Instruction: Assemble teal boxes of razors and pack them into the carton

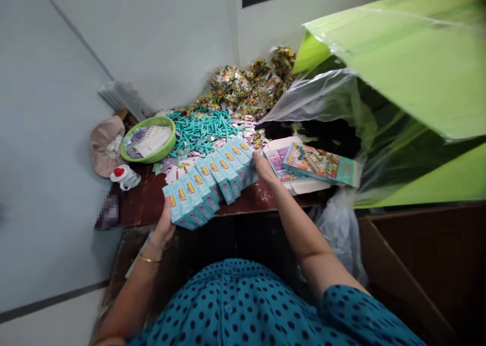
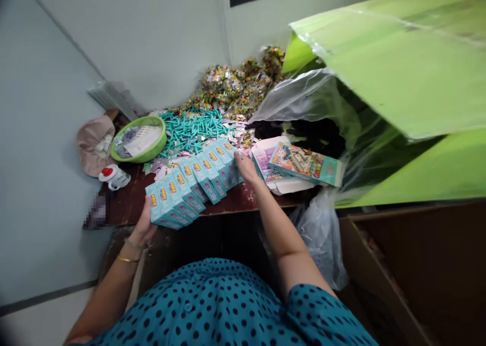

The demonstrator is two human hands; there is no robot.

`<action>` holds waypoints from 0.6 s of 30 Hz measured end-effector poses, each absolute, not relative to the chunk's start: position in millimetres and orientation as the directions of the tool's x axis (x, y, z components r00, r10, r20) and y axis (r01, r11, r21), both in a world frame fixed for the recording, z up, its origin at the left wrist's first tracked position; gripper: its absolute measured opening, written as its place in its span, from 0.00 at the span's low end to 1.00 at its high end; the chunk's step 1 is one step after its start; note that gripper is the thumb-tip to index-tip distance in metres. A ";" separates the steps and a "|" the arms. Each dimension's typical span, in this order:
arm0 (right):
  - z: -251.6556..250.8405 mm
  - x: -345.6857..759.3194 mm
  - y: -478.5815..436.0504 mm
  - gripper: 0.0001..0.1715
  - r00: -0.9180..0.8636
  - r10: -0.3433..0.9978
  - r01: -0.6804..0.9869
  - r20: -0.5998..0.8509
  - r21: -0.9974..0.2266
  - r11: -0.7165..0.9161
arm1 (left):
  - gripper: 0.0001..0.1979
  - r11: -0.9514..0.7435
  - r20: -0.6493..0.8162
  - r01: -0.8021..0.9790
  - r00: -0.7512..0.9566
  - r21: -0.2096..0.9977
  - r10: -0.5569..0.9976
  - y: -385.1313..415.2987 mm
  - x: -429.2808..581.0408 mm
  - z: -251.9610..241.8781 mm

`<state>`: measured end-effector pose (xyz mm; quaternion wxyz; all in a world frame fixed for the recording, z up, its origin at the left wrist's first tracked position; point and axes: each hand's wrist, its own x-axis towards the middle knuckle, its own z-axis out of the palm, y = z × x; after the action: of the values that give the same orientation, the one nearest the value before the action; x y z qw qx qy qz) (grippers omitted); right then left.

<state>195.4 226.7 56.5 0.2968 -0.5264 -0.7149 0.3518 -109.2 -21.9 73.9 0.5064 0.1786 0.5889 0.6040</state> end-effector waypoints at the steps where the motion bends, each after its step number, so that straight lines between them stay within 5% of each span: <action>1: 61.2 196.9 224.7 0.60 -0.277 0.959 0.584 0.057 -0.783 0.216 | 0.38 0.260 -0.421 -0.407 -0.380 0.876 0.824 -21.2 -118.8 85.0; 5: 79.6 200.8 230.9 0.59 -0.249 0.965 0.758 0.078 -0.604 0.244 | 0.49 0.572 -0.653 -0.370 -0.141 0.732 0.744 -14.7 -171.9 121.1; 8: 73.5 187.7 251.4 0.60 -0.251 0.957 0.852 -0.143 -0.502 0.148 | 0.57 0.706 -0.745 -0.311 -0.011 0.637 0.667 9.2 -195.4 112.1; 12: 46.6 166.2 265.1 0.54 -0.252 0.903 0.866 -0.349 -0.497 0.050 | 0.50 0.630 -0.699 -0.374 -0.074 0.680 0.711 42.2 -183.2 66.1; 18: 56.8 177.5 248.2 0.49 -0.301 0.939 0.769 -0.168 -0.624 0.135 | 0.42 0.535 -0.610 -0.363 -0.132 0.763 0.781 21.5 -166.5 59.1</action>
<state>177.5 248.2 56.8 0.1335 -0.5759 -0.7415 0.3174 -166.5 21.5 59.1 0.6355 0.1735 0.6030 0.4500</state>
